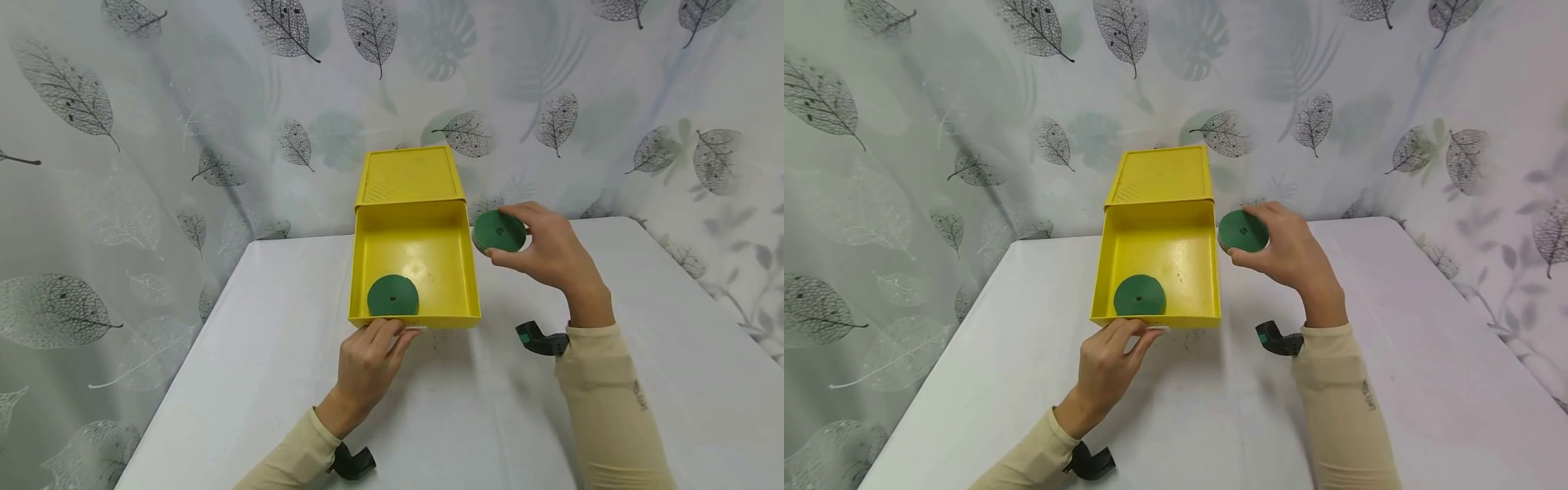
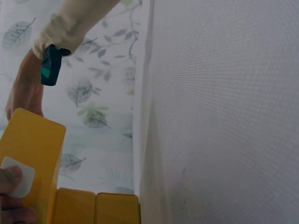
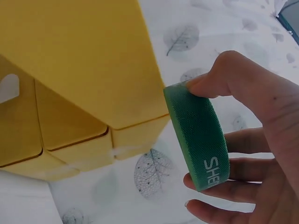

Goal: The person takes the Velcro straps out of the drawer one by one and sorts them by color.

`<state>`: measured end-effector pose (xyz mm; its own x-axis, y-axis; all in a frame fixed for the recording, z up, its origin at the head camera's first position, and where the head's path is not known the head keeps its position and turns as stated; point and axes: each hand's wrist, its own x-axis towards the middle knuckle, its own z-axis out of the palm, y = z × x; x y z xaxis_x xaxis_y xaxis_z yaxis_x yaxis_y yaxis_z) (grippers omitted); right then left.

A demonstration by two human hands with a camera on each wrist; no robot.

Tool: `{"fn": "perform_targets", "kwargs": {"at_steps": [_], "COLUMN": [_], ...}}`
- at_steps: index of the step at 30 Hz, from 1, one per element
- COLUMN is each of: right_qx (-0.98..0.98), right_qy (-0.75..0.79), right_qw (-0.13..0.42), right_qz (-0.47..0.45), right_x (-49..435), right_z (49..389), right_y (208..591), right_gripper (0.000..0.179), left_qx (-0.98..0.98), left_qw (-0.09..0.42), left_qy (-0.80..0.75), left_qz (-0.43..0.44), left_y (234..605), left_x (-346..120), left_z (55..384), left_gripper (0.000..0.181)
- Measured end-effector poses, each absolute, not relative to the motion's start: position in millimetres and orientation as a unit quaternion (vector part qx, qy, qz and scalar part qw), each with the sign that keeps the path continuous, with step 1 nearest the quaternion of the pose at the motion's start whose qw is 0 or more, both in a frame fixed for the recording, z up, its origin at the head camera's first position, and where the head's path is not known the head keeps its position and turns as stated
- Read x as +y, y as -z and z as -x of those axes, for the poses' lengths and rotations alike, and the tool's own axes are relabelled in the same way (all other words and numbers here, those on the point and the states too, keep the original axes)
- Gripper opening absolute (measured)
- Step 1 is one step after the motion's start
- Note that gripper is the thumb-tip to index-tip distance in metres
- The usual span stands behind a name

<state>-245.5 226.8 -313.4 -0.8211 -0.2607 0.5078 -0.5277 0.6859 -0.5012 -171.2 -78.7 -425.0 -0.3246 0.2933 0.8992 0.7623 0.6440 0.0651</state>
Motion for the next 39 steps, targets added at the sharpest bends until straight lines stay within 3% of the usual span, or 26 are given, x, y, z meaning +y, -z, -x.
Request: {"fn": "perform_targets", "kwargs": {"at_steps": [21,39], "right_qx": [-0.929,-0.943], "right_qy": [-0.31,-0.315], "right_qw": [0.149,0.067], "right_qz": [-0.135,-0.084], "right_x": [237,250], "right_z": [293,328], "right_y": [355,397], "right_gripper": [0.07,0.073], "left_qx": [-0.774,-0.773], "left_qw": [0.474,0.471], "left_qy": [0.247,0.25], "left_qz": [0.341,0.345], "left_y": [423,423], "left_x": [-85,-82], "left_z": [170,173], "left_gripper": [0.035,0.034]}}
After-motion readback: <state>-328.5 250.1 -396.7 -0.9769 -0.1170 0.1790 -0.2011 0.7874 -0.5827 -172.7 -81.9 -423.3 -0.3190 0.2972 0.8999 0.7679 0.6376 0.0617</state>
